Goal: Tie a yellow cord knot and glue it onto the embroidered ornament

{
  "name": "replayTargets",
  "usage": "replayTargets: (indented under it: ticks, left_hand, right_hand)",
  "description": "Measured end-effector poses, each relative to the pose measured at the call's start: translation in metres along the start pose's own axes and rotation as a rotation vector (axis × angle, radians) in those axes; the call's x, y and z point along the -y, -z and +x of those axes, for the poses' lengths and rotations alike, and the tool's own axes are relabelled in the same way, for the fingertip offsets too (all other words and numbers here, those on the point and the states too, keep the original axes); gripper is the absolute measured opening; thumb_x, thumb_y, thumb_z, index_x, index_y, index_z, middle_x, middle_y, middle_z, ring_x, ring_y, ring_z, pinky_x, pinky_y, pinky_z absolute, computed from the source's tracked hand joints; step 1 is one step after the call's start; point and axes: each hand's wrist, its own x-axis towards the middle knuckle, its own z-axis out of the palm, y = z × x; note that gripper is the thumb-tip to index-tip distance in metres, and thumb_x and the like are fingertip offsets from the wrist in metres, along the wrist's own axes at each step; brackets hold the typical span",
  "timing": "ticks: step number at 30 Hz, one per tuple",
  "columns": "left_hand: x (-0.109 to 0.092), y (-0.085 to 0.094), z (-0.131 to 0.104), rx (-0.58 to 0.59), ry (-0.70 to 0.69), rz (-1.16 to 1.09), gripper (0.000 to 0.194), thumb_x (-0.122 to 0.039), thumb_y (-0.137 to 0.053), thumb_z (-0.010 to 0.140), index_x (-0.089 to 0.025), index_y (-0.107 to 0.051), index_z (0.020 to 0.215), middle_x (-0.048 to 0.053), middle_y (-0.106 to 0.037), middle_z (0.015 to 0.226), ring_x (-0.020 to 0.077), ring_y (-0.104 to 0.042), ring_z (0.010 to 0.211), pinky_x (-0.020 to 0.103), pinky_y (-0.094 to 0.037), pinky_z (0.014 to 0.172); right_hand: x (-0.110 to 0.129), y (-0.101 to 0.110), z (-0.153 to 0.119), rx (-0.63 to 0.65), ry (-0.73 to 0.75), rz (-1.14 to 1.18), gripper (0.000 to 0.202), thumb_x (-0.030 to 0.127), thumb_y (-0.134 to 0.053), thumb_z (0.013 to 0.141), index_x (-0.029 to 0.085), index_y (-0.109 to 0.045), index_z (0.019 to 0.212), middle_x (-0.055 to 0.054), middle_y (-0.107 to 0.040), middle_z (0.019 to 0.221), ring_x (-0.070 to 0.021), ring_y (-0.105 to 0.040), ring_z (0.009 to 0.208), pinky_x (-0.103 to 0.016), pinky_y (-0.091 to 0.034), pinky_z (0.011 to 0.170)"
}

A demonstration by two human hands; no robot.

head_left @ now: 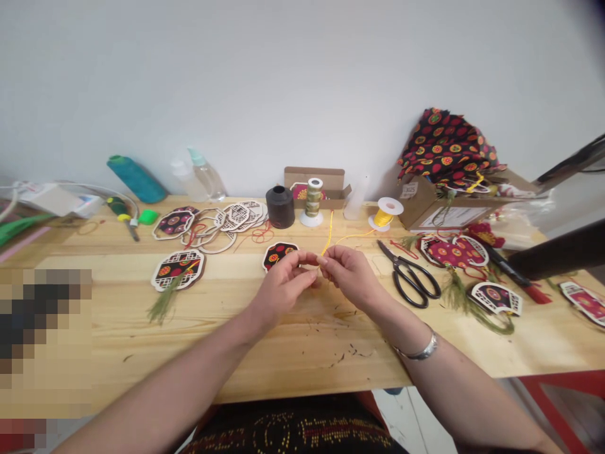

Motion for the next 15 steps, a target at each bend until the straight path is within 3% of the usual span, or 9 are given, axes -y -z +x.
replayTargets:
  ticks: [2,5,10,15]
  left_hand:
    - [0.001,0.001,0.001,-0.011,0.019,0.021,0.023,-0.026,-0.061,0.075,-0.017,-0.061,0.096,0.002,-0.062,0.086,0.0082,-0.052,0.059,0.025,-0.044,0.06]
    - [0.0,0.001,0.001,-0.043,0.062,0.056,0.02,-0.028,-0.061,0.075,-0.018,-0.064,0.092,0.002,-0.06,0.084,0.0072,-0.047,0.059,0.019,-0.036,0.048]
    - [-0.007,0.0,0.001,-0.042,0.115,0.033,0.015,-0.029,-0.063,0.072,-0.014,-0.065,0.077,-0.002,-0.052,0.065,0.0036,-0.036,0.048,0.016,-0.024,0.041]
    - [-0.009,0.0,0.003,-0.047,0.18,-0.016,0.016,-0.029,-0.069,0.067,-0.013,-0.066,0.07,-0.002,-0.052,0.06,0.0017,-0.028,0.042,0.018,-0.018,0.038]
  right_hand:
    - [0.0,0.0,0.0,-0.001,0.006,-0.037,0.028,0.037,-0.055,0.078,0.018,-0.048,0.058,0.004,-0.046,0.05,-0.0071,-0.037,0.045,-0.021,-0.03,0.044]
    - [0.0,0.001,0.0,-0.006,0.018,-0.073,0.029,0.036,-0.056,0.078,0.018,-0.048,0.056,0.005,-0.046,0.05,-0.0071,-0.036,0.046,-0.022,-0.031,0.046]
    - [-0.001,0.001,0.0,0.002,0.013,-0.079,0.029,0.037,-0.058,0.077,0.018,-0.048,0.057,0.005,-0.046,0.051,-0.0073,-0.036,0.046,-0.022,-0.031,0.047]
    - [0.0,0.001,0.0,0.019,0.009,-0.067,0.029,0.039,-0.058,0.075,0.018,-0.048,0.057,0.005,-0.046,0.05,-0.0074,-0.036,0.046,-0.022,-0.03,0.046]
